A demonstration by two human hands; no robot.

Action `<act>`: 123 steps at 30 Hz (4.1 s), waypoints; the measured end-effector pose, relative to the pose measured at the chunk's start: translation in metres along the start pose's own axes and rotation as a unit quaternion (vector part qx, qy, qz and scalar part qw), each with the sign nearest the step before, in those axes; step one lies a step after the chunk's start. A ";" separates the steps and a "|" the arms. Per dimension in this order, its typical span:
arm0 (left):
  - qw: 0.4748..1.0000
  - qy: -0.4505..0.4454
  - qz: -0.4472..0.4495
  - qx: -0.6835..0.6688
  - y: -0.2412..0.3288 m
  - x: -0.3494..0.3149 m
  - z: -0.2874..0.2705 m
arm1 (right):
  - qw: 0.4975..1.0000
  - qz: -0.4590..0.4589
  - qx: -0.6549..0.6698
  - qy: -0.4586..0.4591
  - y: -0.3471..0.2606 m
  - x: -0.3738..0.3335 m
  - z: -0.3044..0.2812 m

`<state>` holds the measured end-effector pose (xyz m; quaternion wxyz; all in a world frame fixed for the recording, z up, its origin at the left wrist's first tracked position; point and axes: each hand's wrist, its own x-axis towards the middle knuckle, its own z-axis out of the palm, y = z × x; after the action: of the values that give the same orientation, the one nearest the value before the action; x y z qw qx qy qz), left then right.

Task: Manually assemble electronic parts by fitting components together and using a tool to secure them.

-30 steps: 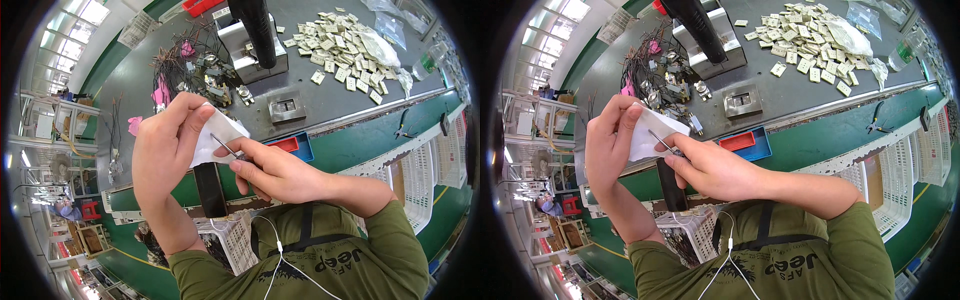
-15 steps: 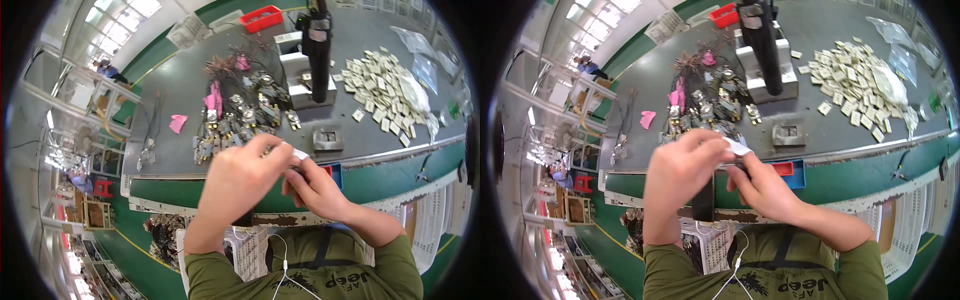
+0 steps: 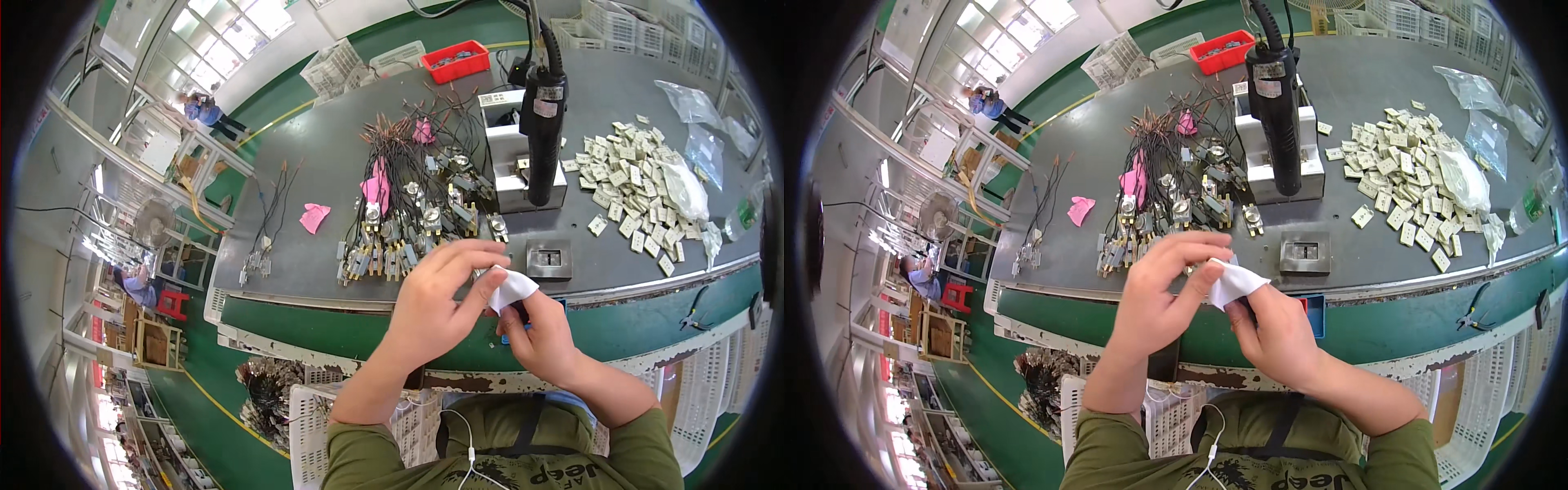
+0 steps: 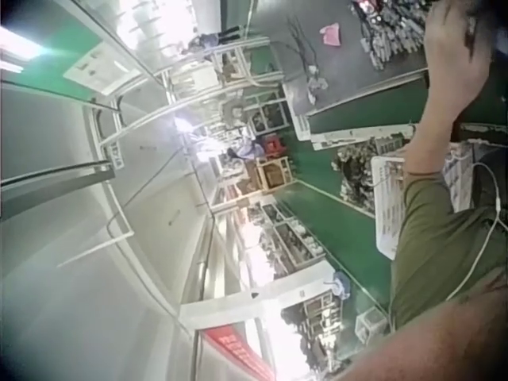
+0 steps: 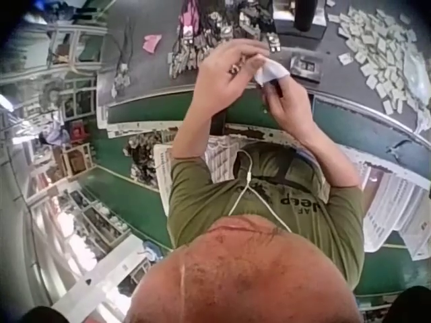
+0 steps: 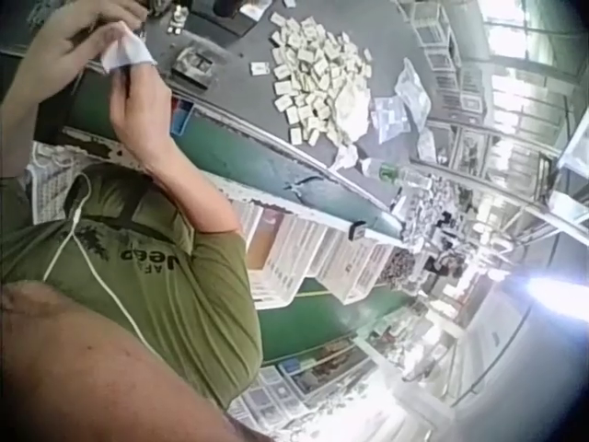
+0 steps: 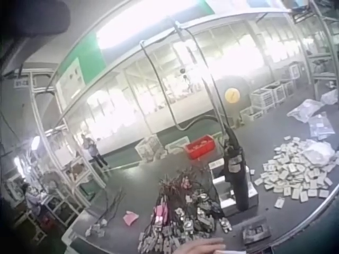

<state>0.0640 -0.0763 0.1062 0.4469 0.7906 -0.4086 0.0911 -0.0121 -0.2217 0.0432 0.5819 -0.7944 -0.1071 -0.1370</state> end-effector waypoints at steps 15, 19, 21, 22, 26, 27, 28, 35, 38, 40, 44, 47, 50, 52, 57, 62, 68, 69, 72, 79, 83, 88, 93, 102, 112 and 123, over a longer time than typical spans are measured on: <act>0.997 -0.040 0.006 -0.069 0.006 -0.016 0.017 | 0.980 -0.192 0.042 0.019 -0.007 0.023 -0.047; 0.993 0.023 -0.007 -0.117 -0.003 -0.011 0.024 | 0.942 -0.005 0.320 -0.103 -0.002 0.021 -0.035; 0.978 0.066 -0.044 -0.193 -0.011 -0.009 0.026 | 0.928 0.008 0.367 -0.061 0.005 0.016 -0.026; 0.978 0.063 -0.040 -0.193 -0.015 -0.009 0.029 | 0.931 0.020 0.364 -0.014 0.000 0.014 -0.022; 0.925 0.166 -0.128 -0.318 -0.008 -0.014 0.051 | 0.941 0.080 0.324 0.059 -0.011 0.020 -0.009; 0.947 0.190 -0.086 -0.244 -0.007 -0.016 0.052 | 0.939 0.073 0.331 0.062 -0.007 0.023 -0.008; 0.989 0.147 0.017 -0.013 -0.012 -0.020 0.045 | 0.941 0.077 0.323 0.070 -0.005 0.024 -0.010; 0.980 0.020 0.084 0.180 0.018 -0.029 0.042 | 0.911 0.175 0.357 0.108 -0.009 0.026 -0.015; 0.996 0.034 0.076 -0.023 0.002 -0.039 0.038 | 0.890 0.197 0.403 0.085 -0.007 0.021 -0.022; 0.935 0.131 -0.105 -0.314 -0.005 -0.052 0.050 | 0.893 0.227 0.389 0.010 -0.009 0.011 -0.030; 0.894 0.040 -0.208 -0.394 -0.011 -0.056 0.051 | 0.893 0.252 0.364 -0.084 -0.007 0.004 -0.033; 0.893 0.059 -0.196 -0.401 -0.011 -0.056 0.054 | 0.911 0.246 0.316 -0.093 -0.009 0.004 -0.034; 0.879 0.085 -0.220 -0.415 -0.016 -0.052 0.054 | 0.938 0.216 0.257 -0.088 -0.010 0.003 -0.035; 0.885 0.096 -0.218 -0.401 -0.011 -0.049 0.055 | 0.960 0.153 0.229 -0.044 -0.009 -0.006 -0.031; 0.981 0.038 -0.105 -0.157 -0.019 -0.041 0.039 | 0.962 0.154 0.224 0.035 0.005 -0.015 -0.035; 0.940 0.062 -0.173 0.288 -0.099 -0.020 -0.023 | 0.964 0.191 0.173 0.069 0.020 -0.026 -0.043; 0.932 -0.067 -0.159 0.318 -0.085 -0.007 -0.007 | 0.964 0.198 0.169 0.056 0.021 -0.025 -0.040; 0.928 -0.009 -0.112 0.356 -0.093 -0.006 -0.002 | 0.965 0.195 0.168 0.052 0.021 -0.024 -0.039; 0.885 -0.082 -0.198 0.414 -0.119 0.015 -0.003 | 0.958 0.209 0.190 0.040 0.022 -0.021 -0.033; 0.941 -0.002 -0.323 0.099 -0.131 0.021 -0.026 | 0.957 0.223 0.178 0.060 0.029 -0.026 -0.037; 0.918 0.050 -0.383 -0.089 -0.124 0.012 -0.036 | 0.953 0.221 0.197 0.065 0.033 -0.029 -0.031; 0.679 0.160 -0.340 -0.631 -0.075 -0.029 -0.021 | 0.947 0.230 0.218 0.049 0.033 -0.027 -0.032; 0.738 0.137 -0.198 -0.630 0.004 -0.074 0.016 | 0.937 0.247 0.236 0.075 0.037 -0.034 -0.030; 0.869 0.270 -0.187 -0.371 0.015 -0.097 0.018 | 0.975 0.213 0.052 0.022 0.018 -0.015 -0.055; 0.901 0.201 -0.205 -0.325 -0.024 -0.119 0.031 | 0.888 0.125 -0.338 -0.285 0.031 0.004 -0.076; 0.901 0.176 -0.178 -0.354 -0.032 -0.125 0.033 | 0.832 0.072 -0.434 -0.338 0.060 0.021 -0.052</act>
<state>-0.0009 -0.0232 0.0028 0.7708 0.6106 -0.1816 -0.0031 0.0226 -0.2889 0.0112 0.1126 -0.9676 -0.1693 0.1498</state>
